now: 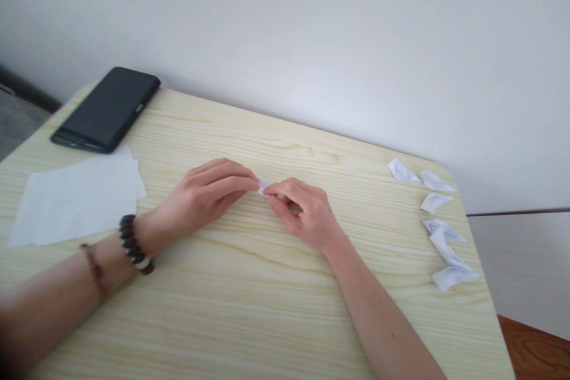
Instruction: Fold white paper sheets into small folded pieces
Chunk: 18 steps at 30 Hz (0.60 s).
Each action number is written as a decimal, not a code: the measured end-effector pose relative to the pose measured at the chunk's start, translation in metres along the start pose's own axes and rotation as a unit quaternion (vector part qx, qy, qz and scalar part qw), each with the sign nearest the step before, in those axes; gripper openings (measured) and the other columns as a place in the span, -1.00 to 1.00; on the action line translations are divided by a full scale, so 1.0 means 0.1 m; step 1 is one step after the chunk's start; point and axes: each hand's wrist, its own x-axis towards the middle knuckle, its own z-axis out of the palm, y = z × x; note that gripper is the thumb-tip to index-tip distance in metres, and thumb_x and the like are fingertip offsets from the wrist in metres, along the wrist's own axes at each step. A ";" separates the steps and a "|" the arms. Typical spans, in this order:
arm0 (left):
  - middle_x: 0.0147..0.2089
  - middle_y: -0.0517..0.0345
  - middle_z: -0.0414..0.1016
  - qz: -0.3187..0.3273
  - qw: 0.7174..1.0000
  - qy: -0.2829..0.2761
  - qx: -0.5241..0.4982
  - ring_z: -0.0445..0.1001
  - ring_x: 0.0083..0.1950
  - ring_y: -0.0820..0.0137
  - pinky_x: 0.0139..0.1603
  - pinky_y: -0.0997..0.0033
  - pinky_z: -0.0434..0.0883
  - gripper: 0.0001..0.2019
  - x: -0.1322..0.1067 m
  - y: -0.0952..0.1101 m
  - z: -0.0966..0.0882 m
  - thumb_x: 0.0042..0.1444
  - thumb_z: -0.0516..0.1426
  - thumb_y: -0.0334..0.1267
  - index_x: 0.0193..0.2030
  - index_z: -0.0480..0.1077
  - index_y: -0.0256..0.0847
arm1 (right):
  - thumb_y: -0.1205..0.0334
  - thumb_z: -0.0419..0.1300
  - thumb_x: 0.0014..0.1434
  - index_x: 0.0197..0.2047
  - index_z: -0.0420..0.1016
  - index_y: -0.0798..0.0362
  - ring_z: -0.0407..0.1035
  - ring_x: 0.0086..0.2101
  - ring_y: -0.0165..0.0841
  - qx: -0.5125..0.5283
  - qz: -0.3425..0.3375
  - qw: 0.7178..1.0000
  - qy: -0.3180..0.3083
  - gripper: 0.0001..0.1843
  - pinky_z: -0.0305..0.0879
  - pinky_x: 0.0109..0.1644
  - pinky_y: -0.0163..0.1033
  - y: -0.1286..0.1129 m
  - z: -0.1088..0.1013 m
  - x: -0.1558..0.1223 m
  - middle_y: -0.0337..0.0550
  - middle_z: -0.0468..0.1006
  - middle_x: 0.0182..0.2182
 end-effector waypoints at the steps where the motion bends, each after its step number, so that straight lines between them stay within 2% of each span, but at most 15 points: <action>1: -0.14 0.09 0.55 0.006 1.000 0.000 0.001 0.48 -0.13 0.41 -0.13 0.40 0.43 -0.85 0.00 0.00 0.00 0.25 0.07 -0.40 -0.11 0.42 -0.17 | 0.37 0.13 0.22 -0.18 0.45 -0.01 0.46 -0.37 -0.44 0.006 -0.004 1.000 -0.002 -0.86 0.39 -0.32 -0.35 0.00 0.00 0.00 -0.20 0.59 -0.32; 4: -0.17 0.10 0.55 0.020 1.000 0.002 0.003 0.48 -0.16 0.41 -0.16 0.41 0.43 -0.87 0.00 0.00 0.00 0.25 0.08 -0.40 -0.14 0.44 -0.18 | 0.37 0.12 0.23 -0.20 0.46 -0.01 0.47 -0.32 -0.42 0.017 -0.010 1.000 -0.003 -0.87 0.41 -0.28 -0.32 0.00 -0.01 0.01 -0.17 0.59 -0.31; 7: -0.18 0.11 0.56 0.034 0.999 0.006 0.005 0.48 -0.18 0.42 -0.18 0.42 0.42 -0.87 0.00 0.00 -0.01 0.23 0.10 -0.41 -0.14 0.44 -0.18 | 0.32 0.16 0.21 -0.22 0.40 -0.01 0.46 -0.46 -0.47 0.026 0.028 0.999 0.005 -0.94 0.39 -0.39 -0.36 0.00 0.00 -0.01 -0.22 0.57 -0.38; 11: -0.20 0.11 0.56 0.046 0.999 0.008 0.013 0.48 -0.22 0.43 -0.21 0.44 0.41 -0.85 0.01 0.02 -0.02 0.21 0.11 -0.42 -0.13 0.45 -0.16 | 0.28 0.20 0.19 -0.26 0.24 -0.03 0.42 -0.59 -0.53 0.065 0.081 0.994 0.044 -0.85 0.35 -0.52 -0.42 0.02 0.04 -0.06 -0.29 0.56 -0.41; 14: -0.23 0.12 0.55 0.049 0.998 0.013 0.021 0.47 -0.25 0.44 -0.24 0.45 0.41 -0.84 0.01 0.03 -0.02 0.19 0.12 -0.43 -0.13 0.45 -0.17 | 0.28 0.19 0.21 -0.27 0.24 -0.03 0.43 -0.59 -0.53 0.040 0.070 0.995 0.053 -0.86 0.33 -0.54 -0.43 0.04 0.06 -0.08 -0.29 0.57 -0.41; 18: -0.24 0.12 0.55 0.029 0.999 0.030 0.028 0.47 -0.27 0.47 -0.28 0.48 0.41 -0.82 0.01 0.05 -0.01 0.19 0.09 -0.44 -0.14 0.46 -0.16 | 0.26 0.21 0.21 -0.23 0.34 -0.04 0.44 -0.61 -0.50 -0.036 0.033 0.997 0.067 -0.91 0.31 -0.55 -0.42 0.04 0.06 -0.08 -0.31 0.60 -0.48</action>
